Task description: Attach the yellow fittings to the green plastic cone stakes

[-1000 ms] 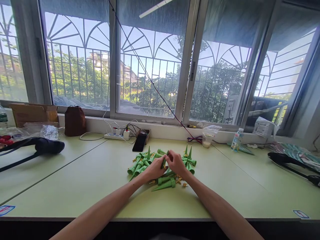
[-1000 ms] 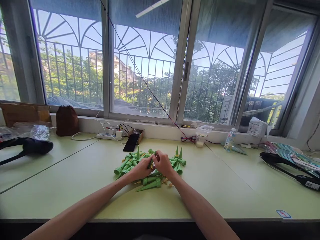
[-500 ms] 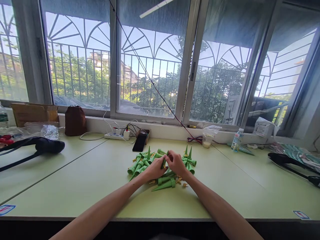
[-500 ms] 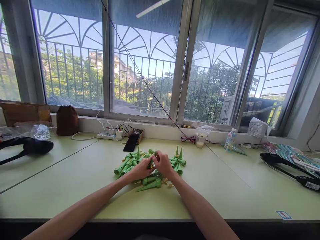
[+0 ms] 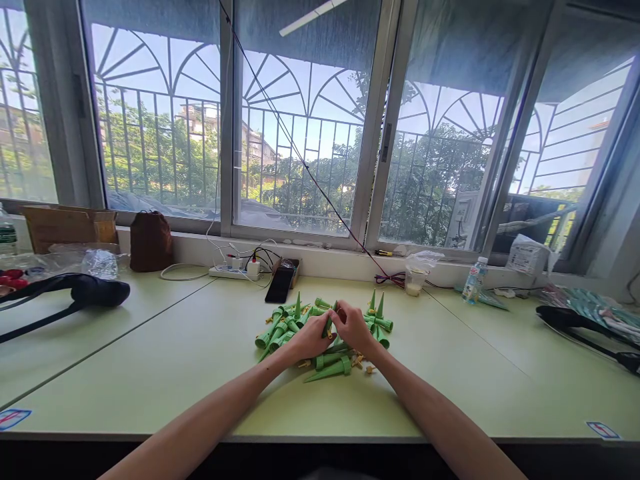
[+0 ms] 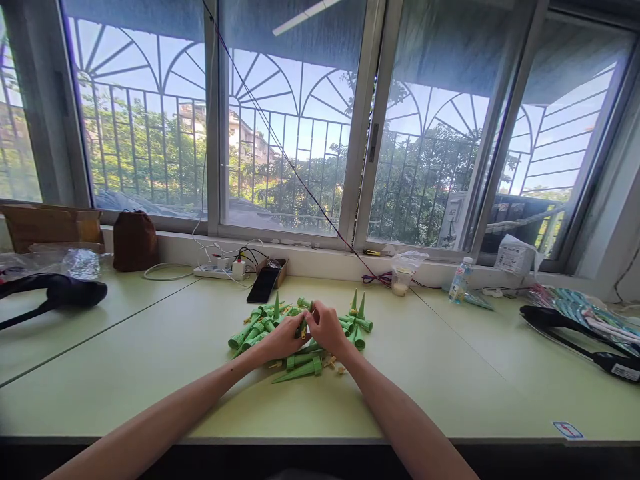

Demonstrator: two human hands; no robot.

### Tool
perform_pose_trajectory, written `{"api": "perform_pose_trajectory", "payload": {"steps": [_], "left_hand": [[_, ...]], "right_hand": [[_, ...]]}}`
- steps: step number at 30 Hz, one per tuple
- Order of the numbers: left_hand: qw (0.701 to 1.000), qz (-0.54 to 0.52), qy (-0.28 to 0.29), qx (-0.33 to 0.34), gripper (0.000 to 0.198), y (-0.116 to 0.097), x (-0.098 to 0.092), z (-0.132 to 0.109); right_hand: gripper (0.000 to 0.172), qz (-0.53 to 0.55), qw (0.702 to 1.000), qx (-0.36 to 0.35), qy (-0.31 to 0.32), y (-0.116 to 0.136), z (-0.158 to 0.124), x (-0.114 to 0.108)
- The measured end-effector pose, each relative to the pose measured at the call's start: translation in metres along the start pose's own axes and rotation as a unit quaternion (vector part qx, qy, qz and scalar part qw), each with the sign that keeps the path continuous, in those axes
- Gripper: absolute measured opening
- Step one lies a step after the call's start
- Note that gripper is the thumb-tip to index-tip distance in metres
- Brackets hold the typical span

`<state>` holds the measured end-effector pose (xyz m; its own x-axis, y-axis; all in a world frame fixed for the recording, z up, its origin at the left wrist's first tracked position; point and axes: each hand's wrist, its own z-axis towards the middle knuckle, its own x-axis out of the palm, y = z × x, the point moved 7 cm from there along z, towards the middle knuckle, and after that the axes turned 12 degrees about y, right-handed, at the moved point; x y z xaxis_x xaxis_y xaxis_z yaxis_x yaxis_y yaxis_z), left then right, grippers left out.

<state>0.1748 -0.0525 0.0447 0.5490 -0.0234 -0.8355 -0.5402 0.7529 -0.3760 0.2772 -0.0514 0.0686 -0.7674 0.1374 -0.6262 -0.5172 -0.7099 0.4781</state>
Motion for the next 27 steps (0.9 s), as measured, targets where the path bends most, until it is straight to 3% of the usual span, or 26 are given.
{"api": "perform_pose_trajectory", "payload": {"steps": [11,21,27], "left_hand": [[1.0,0.009,-0.007,-0.004,0.027,-0.004,-0.002,0.0],[1.0,-0.008,-0.006,-0.012,0.019,-0.006,-0.005,0.001],[0.999,-0.026,-0.036,-0.025,0.012,-0.009,-0.013,0.001]], "right_hand": [[0.025,0.006,1.0,-0.01,-0.01,0.0,0.0,-0.001],[0.025,0.058,0.998,0.004,-0.002,-0.004,0.002,-0.001],[0.025,0.057,0.998,0.019,-0.005,-0.002,0.001,-0.005]]}}
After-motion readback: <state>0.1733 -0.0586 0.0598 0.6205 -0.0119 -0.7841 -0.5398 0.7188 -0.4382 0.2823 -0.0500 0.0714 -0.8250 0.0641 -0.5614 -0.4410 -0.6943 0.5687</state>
